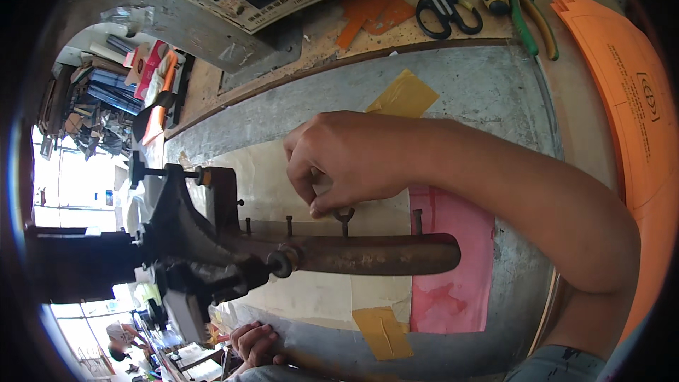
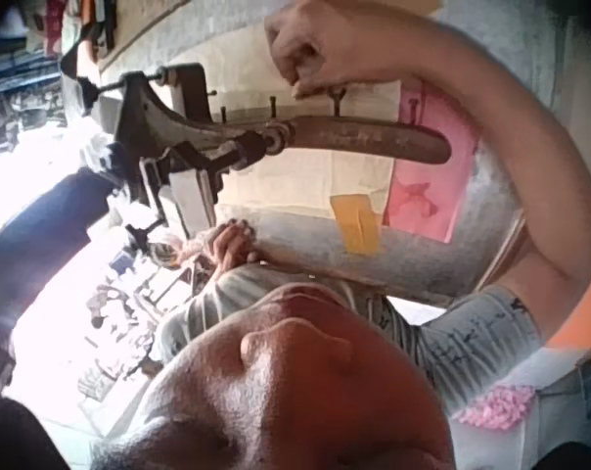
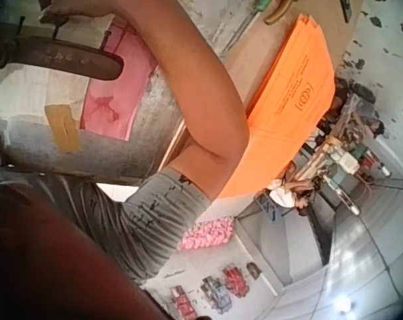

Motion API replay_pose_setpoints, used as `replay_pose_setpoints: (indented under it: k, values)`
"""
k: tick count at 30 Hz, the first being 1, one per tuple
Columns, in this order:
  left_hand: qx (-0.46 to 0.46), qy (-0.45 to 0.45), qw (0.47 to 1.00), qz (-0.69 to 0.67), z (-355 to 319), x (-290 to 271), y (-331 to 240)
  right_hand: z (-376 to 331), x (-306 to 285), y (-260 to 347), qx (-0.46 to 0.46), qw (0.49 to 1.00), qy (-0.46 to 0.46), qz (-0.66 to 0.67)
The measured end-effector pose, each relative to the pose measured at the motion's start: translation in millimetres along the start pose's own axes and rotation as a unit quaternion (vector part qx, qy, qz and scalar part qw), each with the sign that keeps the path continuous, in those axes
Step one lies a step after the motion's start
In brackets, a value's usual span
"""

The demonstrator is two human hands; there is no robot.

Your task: The person places small yellow squares of tape onto a sheet of material at marked positions and then covers the sheet with a clear plastic film.

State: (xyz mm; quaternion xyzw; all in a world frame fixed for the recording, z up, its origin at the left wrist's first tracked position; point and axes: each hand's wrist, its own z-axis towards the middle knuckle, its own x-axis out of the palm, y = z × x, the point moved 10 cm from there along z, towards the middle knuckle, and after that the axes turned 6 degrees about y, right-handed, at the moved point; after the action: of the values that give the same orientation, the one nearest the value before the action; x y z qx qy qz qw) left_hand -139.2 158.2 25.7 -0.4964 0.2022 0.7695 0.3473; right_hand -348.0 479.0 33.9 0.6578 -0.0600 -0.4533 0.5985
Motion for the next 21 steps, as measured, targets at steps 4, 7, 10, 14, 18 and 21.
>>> replay_pose_setpoints:
  k: [4, 7, 10, 14, 18, 21]
  values:
    - [0.041, 0.045, 0.998, -0.029, 6.0, 7.2, -3.8, 5.5, -0.9, -8.7, 0.027, 0.998, -0.046, -0.014]
    - [-0.006, -0.005, 0.998, -0.068, 14.2, 1.6, -1.9, 7.7, -1.2, -1.5, -0.009, 0.997, -0.064, -0.034]
    - [-0.009, 0.005, 0.997, -0.071, 13.6, 0.7, -1.5, 8.7, 3.3, 14.1, -0.049, 0.991, -0.04, -0.119]
    - [-0.009, 0.012, 0.997, -0.073, 28.9, -7.5, -5.7, 11.4, -2.6, 1.9, -0.053, 0.989, -0.06, -0.124]
    - [-0.01, 0.014, 0.994, -0.104, 31.9, -10.9, -4.9, -0.1, -5.0, 0.8, 0.012, 0.999, -0.036, -0.016]
    - [-0.006, 0.027, 0.993, -0.113, 29.0, -11.9, -2.5, -20.7, -29.7, -24.5, 0.153, 0.982, -0.023, -0.112]
